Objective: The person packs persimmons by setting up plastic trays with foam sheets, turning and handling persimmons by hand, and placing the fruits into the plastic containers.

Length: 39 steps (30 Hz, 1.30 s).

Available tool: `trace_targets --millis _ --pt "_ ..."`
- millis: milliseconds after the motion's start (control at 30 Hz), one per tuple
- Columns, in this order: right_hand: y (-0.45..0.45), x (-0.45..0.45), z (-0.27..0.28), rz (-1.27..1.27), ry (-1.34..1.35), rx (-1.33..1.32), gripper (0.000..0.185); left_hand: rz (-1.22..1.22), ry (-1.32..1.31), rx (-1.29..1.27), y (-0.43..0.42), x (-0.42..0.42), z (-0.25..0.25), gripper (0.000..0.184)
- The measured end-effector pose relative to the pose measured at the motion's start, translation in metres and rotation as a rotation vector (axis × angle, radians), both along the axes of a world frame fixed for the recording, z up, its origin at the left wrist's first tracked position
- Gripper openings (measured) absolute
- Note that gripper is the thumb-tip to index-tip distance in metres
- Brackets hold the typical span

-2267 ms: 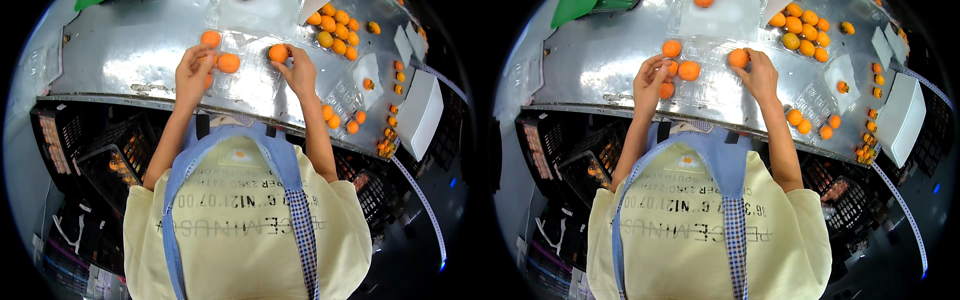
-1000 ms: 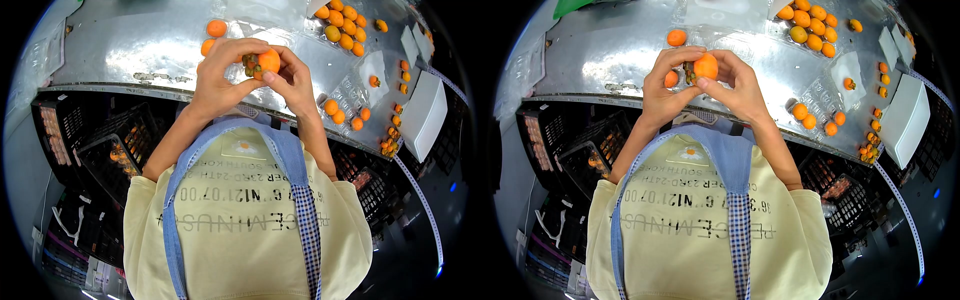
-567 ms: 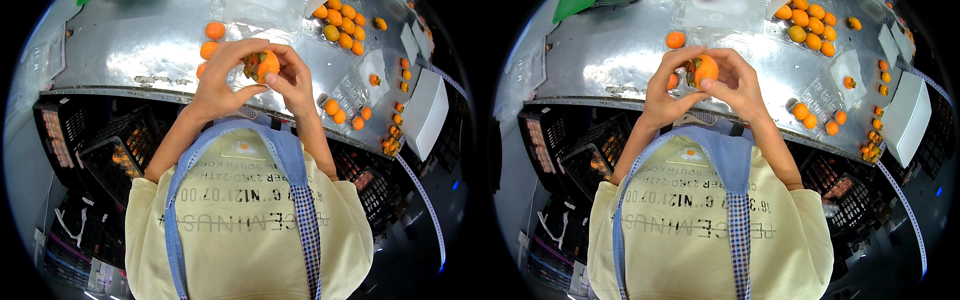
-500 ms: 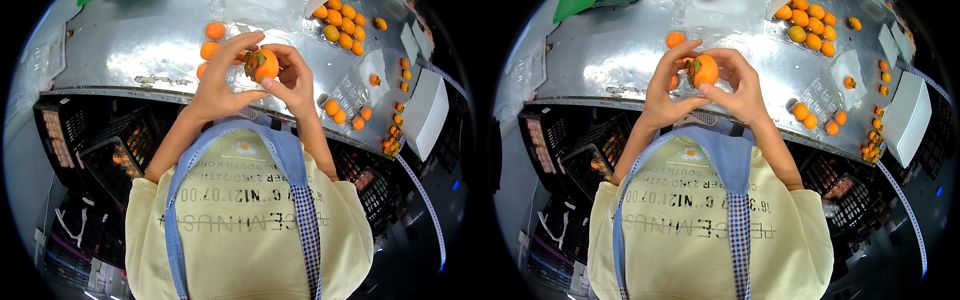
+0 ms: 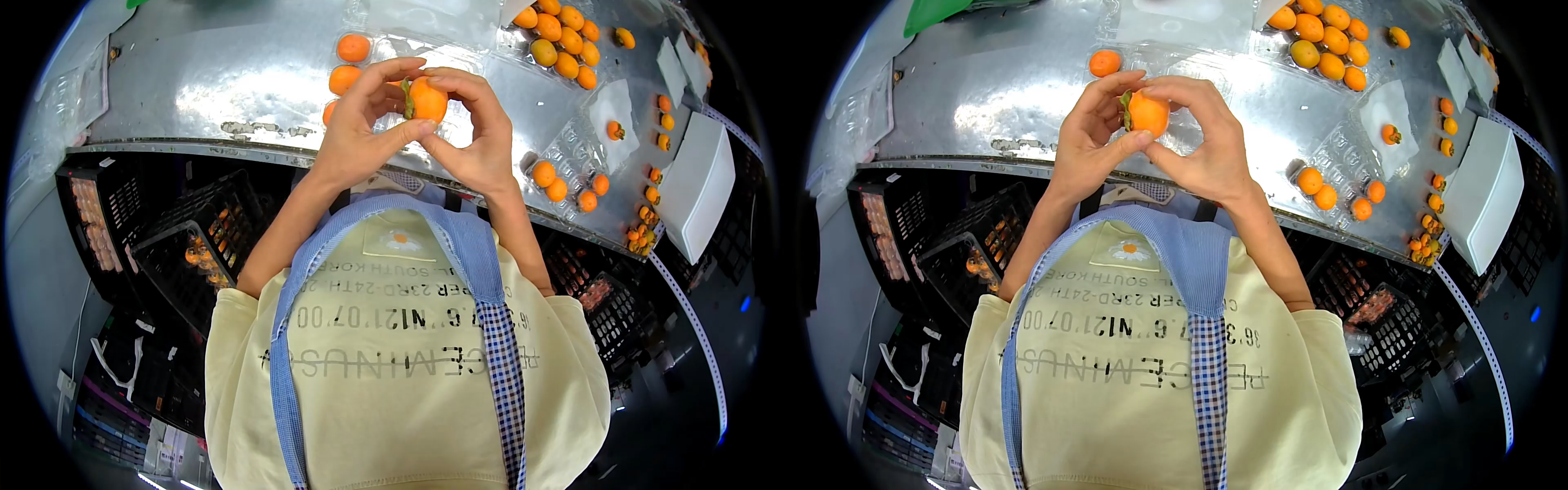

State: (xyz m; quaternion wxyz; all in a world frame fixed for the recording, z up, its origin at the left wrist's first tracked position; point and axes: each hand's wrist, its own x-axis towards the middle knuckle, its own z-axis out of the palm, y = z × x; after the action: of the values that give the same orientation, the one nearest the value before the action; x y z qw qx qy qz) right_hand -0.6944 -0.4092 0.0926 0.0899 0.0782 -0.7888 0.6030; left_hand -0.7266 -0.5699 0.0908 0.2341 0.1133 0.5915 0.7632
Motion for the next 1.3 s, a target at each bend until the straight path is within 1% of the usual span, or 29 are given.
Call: trace_targets --millis 100,200,367,467,667,700,767,900,933,967,1000,1100,1200,1300 --pt "0.004 0.0 0.002 0.078 -0.076 -0.105 0.048 0.039 0.033 -0.002 0.001 0.0 -0.001 0.061" --pt "0.008 -0.001 0.006 0.132 -0.193 -0.479 0.046 0.07 0.101 -0.052 0.001 0.0 0.001 0.061" --pt "0.006 -0.001 0.003 0.076 -0.257 -0.416 0.04 0.095 0.185 -0.166 0.004 0.002 0.001 0.06" --pt "0.004 0.0 0.001 0.058 -0.27 -0.412 0.037 0.01 0.238 -0.279 0.001 0.001 0.006 0.063" --pt "0.005 0.0 -0.003 0.038 -0.283 -0.413 0.035 -0.007 0.281 -0.33 0.001 0.0 0.01 0.064" --pt "0.005 0.0 -0.004 0.034 -0.288 -0.414 0.035 0.013 0.284 -0.31 0.002 0.001 0.008 0.062" --pt "0.006 -0.001 -0.005 0.026 -0.316 -0.497 0.035 0.054 0.289 -0.273 0.004 0.002 0.001 0.059" --pt "0.018 -0.002 -0.006 0.06 -0.316 -0.582 0.037 -0.024 -0.224 0.277 -0.004 -0.002 -0.003 0.048" --pt "0.017 -0.002 0.0 0.047 -0.312 -0.563 0.041 -0.067 -0.354 0.393 -0.007 -0.004 -0.004 0.047" --pt "0.016 -0.003 0.001 0.045 -0.247 -0.459 0.042 -0.11 -0.486 0.508 -0.009 -0.005 -0.005 0.046" --pt "0.015 -0.003 0.001 0.042 -0.183 -0.354 0.043 -0.131 -0.482 0.499 -0.008 -0.005 -0.008 0.049" --pt "0.011 -0.006 0.009 0.036 -0.038 -0.039 0.048 -0.119 -0.583 0.567 -0.008 -0.003 -0.012 0.051" --pt "0.005 -0.007 0.016 0.036 0.05 0.276 0.051 -0.24 -0.53 0.557 -0.009 -0.006 -0.02 0.053" --pt "0.006 -0.005 0.008 0.012 0.086 0.452 0.051 -0.194 -0.469 0.373 -0.001 -0.003 -0.019 0.057"
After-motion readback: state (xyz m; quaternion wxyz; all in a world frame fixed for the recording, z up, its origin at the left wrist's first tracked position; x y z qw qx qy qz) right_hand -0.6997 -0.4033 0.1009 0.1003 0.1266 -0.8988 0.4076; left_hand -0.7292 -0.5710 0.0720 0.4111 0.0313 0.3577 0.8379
